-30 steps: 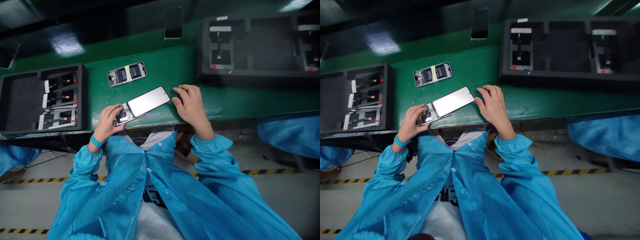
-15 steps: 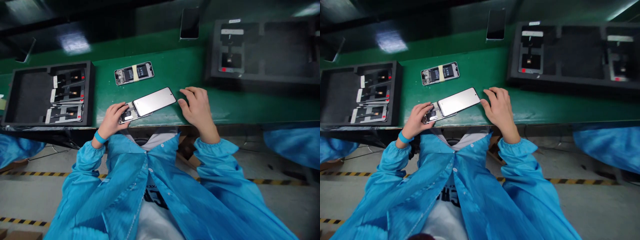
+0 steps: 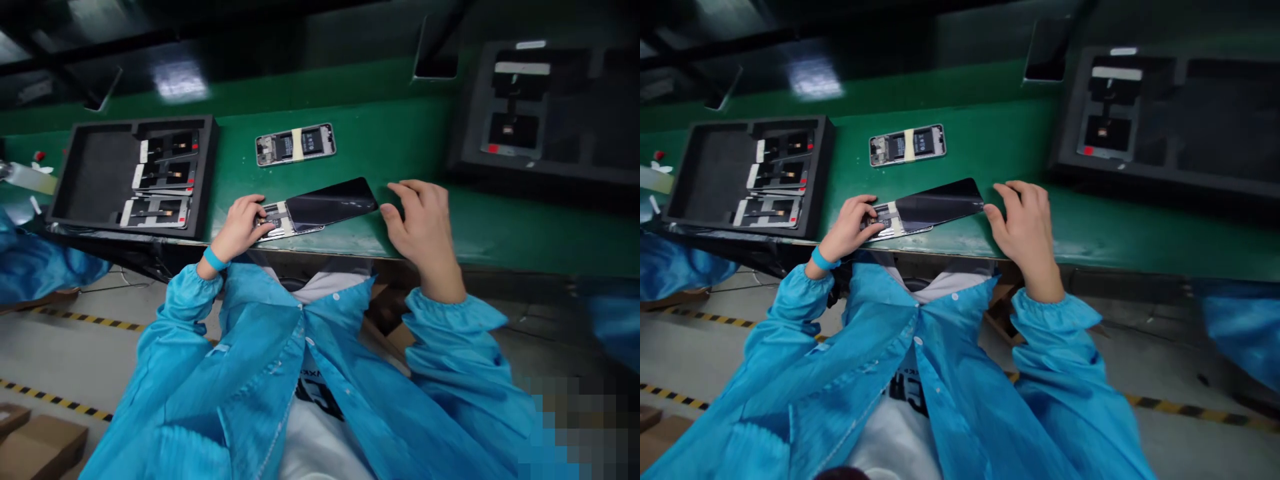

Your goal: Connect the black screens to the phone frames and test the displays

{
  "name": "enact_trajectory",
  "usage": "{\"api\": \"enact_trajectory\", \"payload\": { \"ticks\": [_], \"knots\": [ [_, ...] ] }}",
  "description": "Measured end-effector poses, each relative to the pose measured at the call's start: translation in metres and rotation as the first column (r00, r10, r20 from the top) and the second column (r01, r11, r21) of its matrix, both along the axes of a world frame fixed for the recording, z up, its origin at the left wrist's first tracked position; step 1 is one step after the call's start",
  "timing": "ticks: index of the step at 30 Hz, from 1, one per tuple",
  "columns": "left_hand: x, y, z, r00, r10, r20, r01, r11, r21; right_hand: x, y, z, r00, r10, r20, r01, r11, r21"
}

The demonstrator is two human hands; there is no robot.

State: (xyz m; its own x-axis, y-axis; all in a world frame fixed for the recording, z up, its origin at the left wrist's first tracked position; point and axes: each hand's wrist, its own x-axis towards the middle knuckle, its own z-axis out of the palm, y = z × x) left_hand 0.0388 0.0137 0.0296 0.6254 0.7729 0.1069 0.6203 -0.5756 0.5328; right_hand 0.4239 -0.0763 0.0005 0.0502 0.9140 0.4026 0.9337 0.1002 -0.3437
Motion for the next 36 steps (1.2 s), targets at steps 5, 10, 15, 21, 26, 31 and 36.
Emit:
{"api": "enact_trajectory", "payload": {
  "ticks": [5, 10, 15, 21, 26, 31, 36],
  "knots": [
    [0.008, 0.026, 0.007, 0.988, -0.088, -0.128, 0.075, 0.992, -0.1, 0.004, 0.002, -0.007, 0.999, 0.047, -0.005, -0.047, 0.998, 0.044],
    [0.009, 0.042, 0.008, 0.978, -0.161, -0.136, 0.144, 0.981, -0.128, -0.007, 0.008, -0.005, 0.976, 0.2, 0.091, -0.214, 0.961, 0.176],
    [0.008, 0.044, 0.009, 0.974, -0.197, -0.111, 0.183, 0.975, -0.127, -0.022, 0.041, 0.003, 0.848, 0.502, 0.171, -0.507, 0.862, -0.018],
    [0.008, 0.063, 0.012, 0.939, -0.332, -0.086, 0.301, 0.919, -0.256, -0.031, 0.082, 0.012, 0.686, 0.669, 0.286, -0.661, 0.737, -0.138],
    [0.006, 0.062, 0.013, 0.944, -0.289, 0.159, 0.324, 0.905, -0.276, -0.037, 0.07, 0.028, 0.787, 0.474, 0.394, -0.532, 0.846, 0.044],
    [0.013, 0.028, 0.034, 0.847, -0.105, 0.521, 0.212, 0.966, -0.15, -0.085, 0.061, 0.061, 0.921, 0.389, 0.009, -0.385, 0.908, 0.168],
    [-0.041, 0.03, 0.058, 0.797, 0.234, 0.557, -0.166, 0.971, -0.17, -0.145, 0.069, 0.093, 0.756, 0.494, -0.43, -0.556, 0.831, -0.024]
  ]
}}
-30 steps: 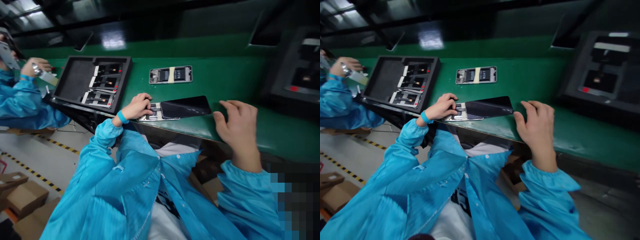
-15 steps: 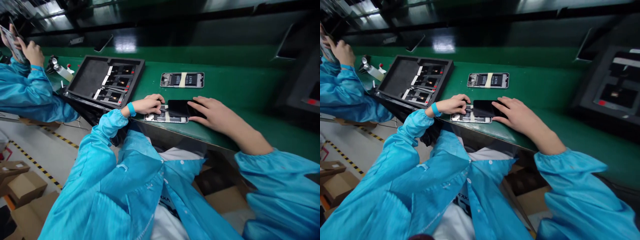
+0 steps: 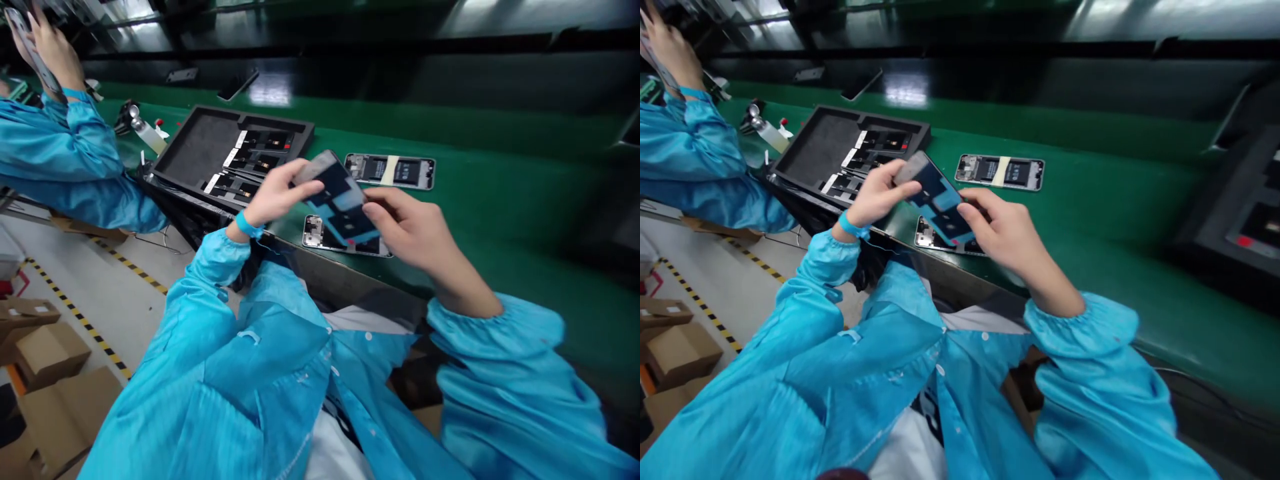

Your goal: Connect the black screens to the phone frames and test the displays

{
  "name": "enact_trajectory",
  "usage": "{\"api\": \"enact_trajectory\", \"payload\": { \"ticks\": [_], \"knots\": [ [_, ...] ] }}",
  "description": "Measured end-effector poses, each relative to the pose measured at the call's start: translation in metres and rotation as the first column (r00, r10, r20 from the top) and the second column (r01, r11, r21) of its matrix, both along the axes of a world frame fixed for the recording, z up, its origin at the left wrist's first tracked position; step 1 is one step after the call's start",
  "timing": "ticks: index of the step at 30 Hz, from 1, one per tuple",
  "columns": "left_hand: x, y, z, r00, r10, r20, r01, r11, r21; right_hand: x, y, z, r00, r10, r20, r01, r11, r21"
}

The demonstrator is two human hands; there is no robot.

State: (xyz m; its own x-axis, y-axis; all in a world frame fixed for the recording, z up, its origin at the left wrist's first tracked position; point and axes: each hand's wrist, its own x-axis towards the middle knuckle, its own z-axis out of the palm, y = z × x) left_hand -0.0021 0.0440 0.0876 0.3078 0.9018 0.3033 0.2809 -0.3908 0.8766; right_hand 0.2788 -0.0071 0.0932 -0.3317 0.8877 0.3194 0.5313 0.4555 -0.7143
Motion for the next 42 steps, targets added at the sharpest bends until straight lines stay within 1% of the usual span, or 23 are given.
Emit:
{"api": "enact_trajectory", "payload": {
  "ticks": [2, 3, 5, 7, 8, 9, 10, 11, 13, 14, 16, 19, 23, 26, 29, 32, 34, 35, 37, 39, 40, 41, 42],
  "knots": [
    [-0.047, 0.008, 0.004, 0.977, 0.205, 0.056, -0.199, 0.975, -0.098, -0.004, 0.001, 0.001, 0.992, -0.009, -0.128, -0.005, 0.994, -0.107],
    [-0.072, 0.011, 0.005, 0.95, 0.302, 0.084, -0.284, 0.942, -0.178, 0.0, 0.001, -0.001, 0.985, -0.039, -0.165, 0.013, 0.988, -0.155],
    [-0.119, 0.011, 0.004, 0.879, 0.471, 0.077, -0.425, 0.846, -0.323, 0.014, -0.001, -0.009, 0.977, -0.11, -0.181, 0.067, 0.971, -0.228],
    [-0.152, 0.008, 0.001, 0.794, 0.606, -0.045, -0.572, 0.719, -0.395, 0.031, -0.004, -0.019, 0.972, -0.176, -0.153, 0.133, 0.957, -0.259],
    [-0.162, 0.006, -0.001, 0.749, 0.646, -0.146, -0.646, 0.664, -0.377, 0.039, -0.005, -0.024, 0.969, -0.207, -0.138, 0.164, 0.949, -0.269],
    [-0.169, 0.004, -0.003, 0.704, 0.658, -0.265, -0.709, 0.631, -0.316, 0.046, -0.006, -0.028, 0.964, -0.235, -0.127, 0.192, 0.941, -0.279],
    [-0.173, 0.003, -0.004, 0.659, 0.64, -0.394, -0.744, 0.63, -0.221, 0.052, -0.007, -0.031, 0.959, -0.258, -0.119, 0.216, 0.933, -0.287],
    [-0.176, 0.004, -0.005, 0.613, 0.594, -0.521, -0.741, 0.66, -0.119, 0.057, -0.008, -0.033, 0.954, -0.279, -0.111, 0.237, 0.926, -0.293],
    [-0.176, 0.008, -0.004, 0.507, 0.476, -0.719, -0.664, 0.747, 0.026, 0.064, -0.01, -0.036, 0.946, -0.31, -0.099, 0.269, 0.916, -0.297],
    [-0.174, 0.011, -0.004, 0.464, 0.424, -0.778, -0.631, 0.774, 0.046, 0.067, -0.01, -0.037, 0.942, -0.324, -0.092, 0.285, 0.912, -0.294],
    [-0.169, 0.016, -0.005, 0.43, 0.376, -0.821, -0.627, 0.778, 0.028, 0.073, -0.012, -0.039, 0.933, -0.352, -0.078, 0.318, 0.905, -0.284],
    [-0.155, 0.015, -0.01, 0.438, 0.403, -0.804, -0.652, 0.758, 0.025, 0.089, -0.015, -0.045, 0.911, -0.406, -0.073, 0.374, 0.888, -0.269],
    [-0.135, -0.002, -0.023, 0.418, 0.506, -0.754, -0.61, 0.772, 0.179, 0.125, -0.016, -0.063, 0.86, -0.5, -0.098, 0.468, 0.851, -0.237],
    [-0.134, -0.005, -0.029, 0.466, 0.55, -0.693, -0.601, 0.772, 0.209, 0.157, -0.015, -0.077, 0.782, -0.609, -0.13, 0.581, 0.789, -0.201],
    [-0.147, 0.009, -0.031, 0.581, 0.496, -0.645, -0.539, 0.828, 0.152, 0.183, -0.016, -0.083, 0.705, -0.687, -0.174, 0.665, 0.726, -0.173],
    [-0.161, 0.029, -0.03, 0.677, 0.427, -0.599, -0.441, 0.888, 0.134, 0.197, -0.02, -0.081, 0.713, -0.671, -0.205, 0.657, 0.741, -0.138],
    [-0.165, 0.036, -0.029, 0.693, 0.383, -0.611, -0.389, 0.912, 0.131, 0.201, -0.024, -0.076, 0.707, -0.664, -0.243, 0.671, 0.739, -0.066],
    [-0.165, 0.035, -0.027, 0.687, 0.369, -0.625, -0.371, 0.919, 0.135, 0.204, -0.027, -0.073, 0.692, -0.668, -0.274, 0.692, 0.722, -0.014],
    [-0.163, 0.03, -0.022, 0.661, 0.356, -0.66, -0.339, 0.927, 0.16, 0.213, -0.034, -0.061, 0.646, -0.687, -0.331, 0.748, 0.657, 0.096],
    [-0.164, 0.022, -0.016, 0.639, 0.363, -0.678, -0.329, 0.926, 0.186, 0.23, -0.04, -0.044, 0.587, -0.749, -0.308, 0.808, 0.562, 0.174],
    [-0.167, 0.019, -0.013, 0.621, 0.369, -0.692, -0.329, 0.924, 0.197, 0.242, -0.042, -0.033, 0.522, -0.813, -0.257, 0.852, 0.479, 0.211],
    [-0.172, 0.019, -0.011, 0.593, 0.366, -0.717, -0.32, 0.924, 0.207, 0.257, -0.045, -0.021, 0.444, -0.88, -0.166, 0.881, 0.396, 0.259],
    [-0.179, 0.02, -0.01, 0.574, 0.355, -0.738, -0.303, 0.929, 0.211, 0.273, -0.047, -0.01, 0.359, -0.933, -0.032, 0.893, 0.333, 0.302]
  ]
}}
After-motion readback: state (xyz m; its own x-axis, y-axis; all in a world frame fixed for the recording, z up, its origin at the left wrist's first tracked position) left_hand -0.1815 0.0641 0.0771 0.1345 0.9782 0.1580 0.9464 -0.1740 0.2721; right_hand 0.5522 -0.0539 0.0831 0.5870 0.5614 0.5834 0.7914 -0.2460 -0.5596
